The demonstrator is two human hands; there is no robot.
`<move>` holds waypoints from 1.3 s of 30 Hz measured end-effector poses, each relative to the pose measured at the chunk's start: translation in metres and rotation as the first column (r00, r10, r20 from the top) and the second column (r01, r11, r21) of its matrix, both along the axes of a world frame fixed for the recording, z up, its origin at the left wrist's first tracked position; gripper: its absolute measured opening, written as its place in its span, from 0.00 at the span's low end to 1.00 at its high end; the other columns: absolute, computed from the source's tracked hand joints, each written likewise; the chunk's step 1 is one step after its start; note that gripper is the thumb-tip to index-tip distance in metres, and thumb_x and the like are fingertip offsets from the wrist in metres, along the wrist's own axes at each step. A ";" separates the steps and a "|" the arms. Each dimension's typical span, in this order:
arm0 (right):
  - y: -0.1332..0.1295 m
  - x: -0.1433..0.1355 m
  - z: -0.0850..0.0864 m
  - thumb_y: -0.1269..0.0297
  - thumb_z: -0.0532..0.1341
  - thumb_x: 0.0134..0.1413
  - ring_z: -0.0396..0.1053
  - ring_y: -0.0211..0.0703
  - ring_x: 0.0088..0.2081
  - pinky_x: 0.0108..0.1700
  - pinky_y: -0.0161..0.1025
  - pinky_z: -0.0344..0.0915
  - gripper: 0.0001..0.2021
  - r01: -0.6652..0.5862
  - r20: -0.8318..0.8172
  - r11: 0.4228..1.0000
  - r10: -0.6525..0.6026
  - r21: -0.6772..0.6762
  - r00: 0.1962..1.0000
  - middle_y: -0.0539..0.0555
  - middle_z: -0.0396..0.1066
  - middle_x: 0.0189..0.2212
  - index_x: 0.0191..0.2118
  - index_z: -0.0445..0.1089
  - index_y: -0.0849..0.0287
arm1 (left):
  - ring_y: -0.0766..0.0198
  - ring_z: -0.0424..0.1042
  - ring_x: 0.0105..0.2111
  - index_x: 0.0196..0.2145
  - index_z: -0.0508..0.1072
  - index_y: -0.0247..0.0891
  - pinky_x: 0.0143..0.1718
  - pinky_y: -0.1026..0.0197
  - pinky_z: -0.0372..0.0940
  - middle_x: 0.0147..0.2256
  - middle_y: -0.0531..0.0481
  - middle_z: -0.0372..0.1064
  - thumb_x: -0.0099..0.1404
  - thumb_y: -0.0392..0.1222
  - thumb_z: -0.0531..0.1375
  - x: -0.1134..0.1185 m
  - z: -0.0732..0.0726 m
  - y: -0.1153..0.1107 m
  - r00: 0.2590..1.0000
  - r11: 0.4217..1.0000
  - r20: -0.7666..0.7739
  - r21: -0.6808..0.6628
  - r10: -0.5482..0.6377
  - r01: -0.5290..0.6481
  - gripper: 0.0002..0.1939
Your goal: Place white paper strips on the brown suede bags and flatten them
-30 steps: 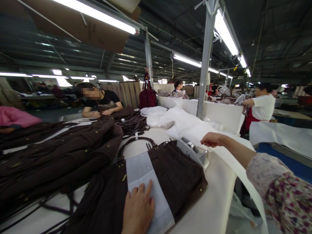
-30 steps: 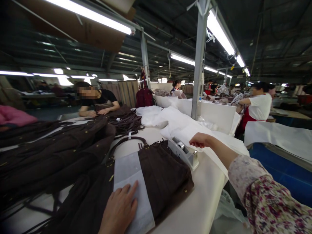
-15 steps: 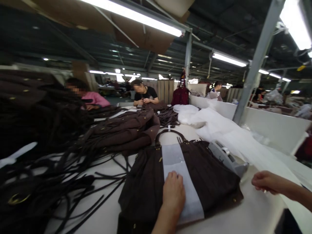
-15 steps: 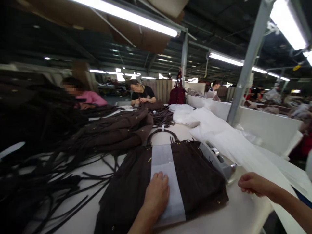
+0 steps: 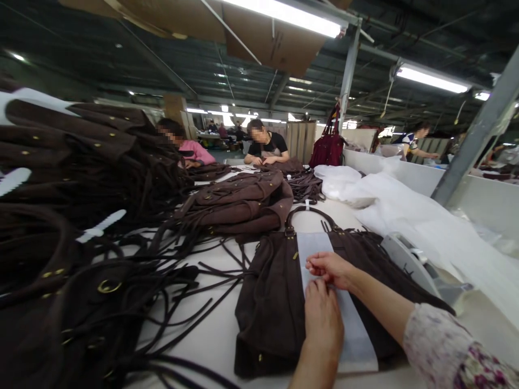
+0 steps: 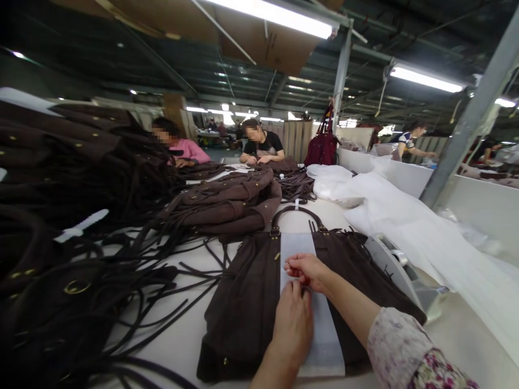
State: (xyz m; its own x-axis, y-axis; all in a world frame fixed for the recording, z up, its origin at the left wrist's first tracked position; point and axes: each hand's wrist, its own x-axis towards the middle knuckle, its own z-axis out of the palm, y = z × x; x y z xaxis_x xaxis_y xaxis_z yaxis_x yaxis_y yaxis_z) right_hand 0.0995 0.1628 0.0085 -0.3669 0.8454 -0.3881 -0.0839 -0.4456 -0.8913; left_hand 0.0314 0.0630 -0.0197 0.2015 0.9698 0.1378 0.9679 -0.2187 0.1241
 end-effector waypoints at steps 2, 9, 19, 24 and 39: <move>0.009 -0.003 -0.011 0.71 0.64 0.51 0.67 0.30 0.24 0.14 0.22 0.45 0.06 0.018 0.029 1.000 -0.017 -0.005 0.999 0.52 0.71 0.27 0.32 0.65 0.63 | 0.48 0.62 0.49 0.50 0.71 0.29 0.52 0.49 0.58 0.49 0.34 0.65 0.62 0.34 0.52 0.003 0.001 0.000 1.000 1.000 -0.017 -0.008 0.002 -0.002 0.19; 0.014 -0.003 -0.017 0.66 0.63 0.52 0.69 0.32 0.27 0.15 0.23 0.47 0.06 0.005 0.101 0.996 -0.014 0.090 0.995 0.54 0.73 0.30 0.32 0.67 0.62 | 0.47 0.62 0.48 0.52 0.70 0.26 0.48 0.48 0.57 0.48 0.32 0.66 0.65 0.35 0.50 0.007 0.006 -0.002 0.993 0.997 -0.113 -0.070 -0.016 0.008 0.20; 0.017 -0.007 -0.025 0.65 0.64 0.46 0.67 0.34 0.27 0.17 0.24 0.48 0.08 -0.055 0.255 0.966 -0.012 0.254 0.967 0.50 0.72 0.26 0.33 0.69 0.62 | 0.40 0.52 0.59 0.54 0.69 0.32 0.61 0.39 0.42 0.54 0.35 0.62 0.62 0.43 0.53 -0.002 0.015 0.002 0.999 0.996 -0.010 -0.077 -0.042 0.041 0.24; 0.020 -0.009 -0.025 0.59 0.62 0.51 0.69 0.35 0.28 0.16 0.24 0.46 0.10 -0.071 0.287 0.960 -0.010 0.271 0.958 0.53 0.73 0.28 0.32 0.68 0.61 | 0.37 0.52 0.59 0.58 0.64 0.30 0.61 0.38 0.43 0.58 0.32 0.56 0.63 0.41 0.50 -0.004 0.012 -0.001 0.999 0.994 0.013 -0.093 -0.048 0.049 0.27; 0.053 -0.005 -0.014 0.63 0.64 0.48 0.63 0.33 0.26 0.20 0.25 0.49 0.06 -0.067 0.277 0.897 -0.064 0.438 0.959 0.49 0.69 0.24 0.29 0.70 0.60 | 0.35 0.51 0.59 0.50 0.68 0.30 0.59 0.36 0.43 0.54 0.31 0.59 0.61 0.40 0.52 -0.002 0.007 -0.001 0.998 0.990 -0.002 -0.125 -0.069 0.068 0.21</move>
State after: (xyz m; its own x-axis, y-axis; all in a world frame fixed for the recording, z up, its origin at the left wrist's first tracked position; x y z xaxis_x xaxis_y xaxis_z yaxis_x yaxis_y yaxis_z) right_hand 0.0946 0.2153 -0.0060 -0.3009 0.9515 -0.0635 0.1961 -0.0034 -0.9806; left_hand 0.0290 0.0625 -0.0131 0.2682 0.9633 0.0151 0.9521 -0.2674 0.1481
